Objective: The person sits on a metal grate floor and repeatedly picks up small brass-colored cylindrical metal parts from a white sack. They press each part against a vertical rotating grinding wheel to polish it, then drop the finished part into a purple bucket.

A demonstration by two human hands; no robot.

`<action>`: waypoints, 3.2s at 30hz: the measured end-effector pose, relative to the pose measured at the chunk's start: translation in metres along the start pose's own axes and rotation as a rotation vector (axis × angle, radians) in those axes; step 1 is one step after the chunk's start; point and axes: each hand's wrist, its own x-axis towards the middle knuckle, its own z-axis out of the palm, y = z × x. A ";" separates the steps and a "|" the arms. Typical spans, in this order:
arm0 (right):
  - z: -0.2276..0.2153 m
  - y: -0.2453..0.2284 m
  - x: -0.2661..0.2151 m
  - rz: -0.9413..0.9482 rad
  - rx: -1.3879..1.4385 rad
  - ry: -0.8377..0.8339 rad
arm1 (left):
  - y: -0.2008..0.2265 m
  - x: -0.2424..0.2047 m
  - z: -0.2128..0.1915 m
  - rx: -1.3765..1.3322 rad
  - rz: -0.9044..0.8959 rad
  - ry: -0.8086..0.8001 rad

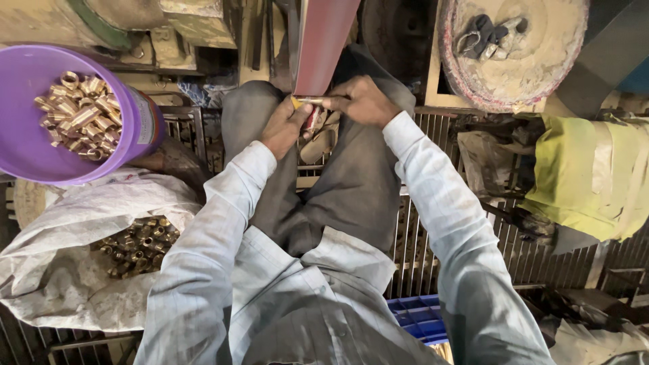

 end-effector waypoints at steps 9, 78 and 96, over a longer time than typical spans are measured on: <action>-0.007 -0.061 -0.052 -0.152 -0.191 0.064 | 0.027 -0.056 -0.005 0.295 0.346 -0.112; -0.007 0.009 0.002 0.176 0.156 -0.138 | 0.009 -0.006 0.000 -0.048 -0.017 -0.032; -0.015 -0.053 -0.044 -0.081 0.358 -0.199 | 0.032 -0.053 -0.008 0.168 0.227 -0.167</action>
